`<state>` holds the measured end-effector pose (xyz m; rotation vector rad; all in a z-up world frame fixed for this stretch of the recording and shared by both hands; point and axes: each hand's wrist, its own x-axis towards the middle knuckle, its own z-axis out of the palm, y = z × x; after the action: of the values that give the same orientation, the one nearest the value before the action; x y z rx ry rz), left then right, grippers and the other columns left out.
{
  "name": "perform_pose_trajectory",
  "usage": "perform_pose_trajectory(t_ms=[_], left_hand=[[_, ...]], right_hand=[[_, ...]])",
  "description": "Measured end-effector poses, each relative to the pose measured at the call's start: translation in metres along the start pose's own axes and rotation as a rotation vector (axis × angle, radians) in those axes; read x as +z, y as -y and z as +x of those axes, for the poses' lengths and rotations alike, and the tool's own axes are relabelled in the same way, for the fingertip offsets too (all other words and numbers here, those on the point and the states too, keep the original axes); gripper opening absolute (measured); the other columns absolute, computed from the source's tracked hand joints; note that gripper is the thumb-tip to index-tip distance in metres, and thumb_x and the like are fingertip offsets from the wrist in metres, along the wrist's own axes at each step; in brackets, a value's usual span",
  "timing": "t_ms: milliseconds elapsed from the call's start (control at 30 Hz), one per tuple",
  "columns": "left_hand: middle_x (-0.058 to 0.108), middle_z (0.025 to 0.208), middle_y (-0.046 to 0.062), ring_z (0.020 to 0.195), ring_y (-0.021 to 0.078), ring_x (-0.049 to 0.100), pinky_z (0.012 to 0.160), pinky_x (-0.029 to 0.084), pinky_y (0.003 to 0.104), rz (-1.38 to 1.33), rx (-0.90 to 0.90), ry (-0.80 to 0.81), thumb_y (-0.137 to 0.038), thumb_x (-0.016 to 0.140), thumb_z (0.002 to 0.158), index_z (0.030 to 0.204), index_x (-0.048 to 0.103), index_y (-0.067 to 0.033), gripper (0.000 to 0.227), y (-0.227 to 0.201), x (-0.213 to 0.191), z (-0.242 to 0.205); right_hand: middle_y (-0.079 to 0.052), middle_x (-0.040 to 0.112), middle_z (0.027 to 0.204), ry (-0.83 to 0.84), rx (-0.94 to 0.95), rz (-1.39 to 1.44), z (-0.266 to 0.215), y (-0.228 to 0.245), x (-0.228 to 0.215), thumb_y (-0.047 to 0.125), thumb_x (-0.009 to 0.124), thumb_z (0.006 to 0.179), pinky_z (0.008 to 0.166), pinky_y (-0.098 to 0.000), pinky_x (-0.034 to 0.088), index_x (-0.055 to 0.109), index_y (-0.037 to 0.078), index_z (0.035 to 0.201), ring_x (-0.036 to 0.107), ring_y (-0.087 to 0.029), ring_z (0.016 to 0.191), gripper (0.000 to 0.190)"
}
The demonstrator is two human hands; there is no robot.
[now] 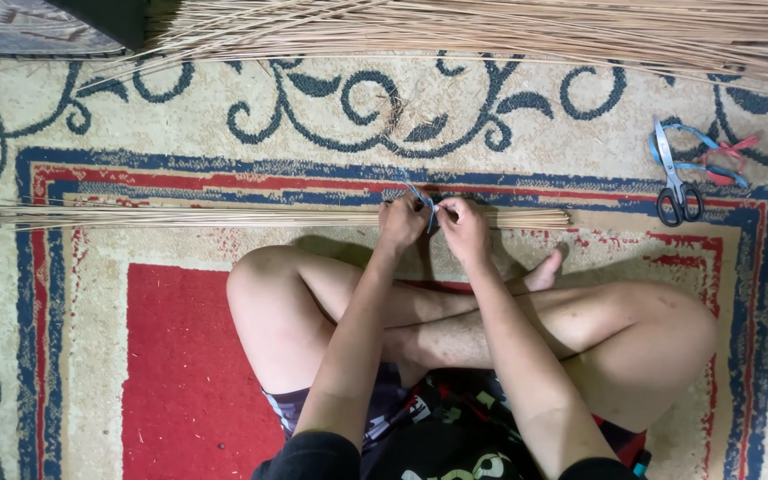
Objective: The person is bundling a group of thin wooden sticks together by wrapping a blue plastic string around them multiple times and tying a knot.
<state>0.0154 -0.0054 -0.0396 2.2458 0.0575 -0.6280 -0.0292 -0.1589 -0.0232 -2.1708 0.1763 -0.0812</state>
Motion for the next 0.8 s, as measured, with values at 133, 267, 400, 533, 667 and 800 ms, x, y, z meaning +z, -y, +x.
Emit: perform_pose_trajectory(t_ms=[133,267,400,533,667,800], left_hand=[[0.078,0.109,-0.001,0.118,0.0283,0.069,0.117,0.028,0.046,-0.041,0.005,-0.007,-0.033,0.064,0.091,0.106,0.073,-0.0309,0.018,-0.017,-0.015,-0.014],[0.079,0.106,-0.002,0.119,0.0270,0.069,0.119,0.026,0.048,-0.067,0.015,0.000,-0.034,0.063,0.093,0.101,0.070,-0.0314,0.011,-0.036,-0.033,-0.031],[0.079,0.101,-0.003,0.115,0.0271,0.070,0.112,0.033,0.045,-0.075,0.026,-0.026,-0.035,0.064,0.092,0.095,0.067,-0.0281,0.008,-0.039,-0.034,-0.035],[0.078,0.096,-0.006,0.111,0.0256,0.071,0.111,0.034,0.043,-0.077,0.025,-0.037,-0.036,0.069,0.089,0.095,0.070,-0.0290,0.009,-0.031,-0.027,-0.027],[0.078,0.097,-0.008,0.112,0.0229,0.071,0.116,0.030,0.044,-0.109,0.023,-0.031,-0.036,0.071,0.091,0.104,0.075,-0.0323,0.014,-0.009,-0.010,-0.011],[0.079,0.092,-0.007,0.110,0.0264,0.070,0.115,0.035,0.043,-0.118,-0.046,-0.058,-0.043,0.074,0.086,0.096,0.076,-0.0380,0.011,-0.012,-0.008,-0.009]], right_hand=[[-0.011,0.078,0.095,0.014,0.056,-0.040,0.001,-0.001,0.000,0.030,0.075,0.094,0.086,-0.0484,0.057,0.074,0.017,0.102,0.073,-0.032,0.101,0.014],[-0.010,0.078,0.097,0.032,0.088,-0.046,-0.001,0.007,0.000,0.030,0.073,0.095,0.088,-0.0470,0.057,0.074,0.018,0.101,0.073,-0.031,0.103,0.013],[-0.011,0.078,0.100,0.066,0.120,-0.028,-0.005,0.026,-0.009,0.030,0.069,0.097,0.089,-0.0498,0.056,0.073,0.018,0.103,0.071,-0.032,0.105,0.014],[-0.008,0.078,0.100,0.067,0.110,-0.037,-0.002,0.017,-0.007,0.030,0.071,0.095,0.088,-0.0460,0.057,0.075,0.019,0.101,0.072,-0.029,0.105,0.013],[-0.007,0.078,0.100,0.065,0.115,-0.040,-0.001,0.017,-0.008,0.029,0.071,0.095,0.089,-0.0454,0.057,0.075,0.019,0.102,0.072,-0.028,0.105,0.013],[-0.008,0.078,0.101,0.083,0.120,-0.029,-0.001,0.023,-0.010,0.029,0.071,0.095,0.089,-0.0465,0.056,0.075,0.018,0.102,0.072,-0.029,0.106,0.015]])
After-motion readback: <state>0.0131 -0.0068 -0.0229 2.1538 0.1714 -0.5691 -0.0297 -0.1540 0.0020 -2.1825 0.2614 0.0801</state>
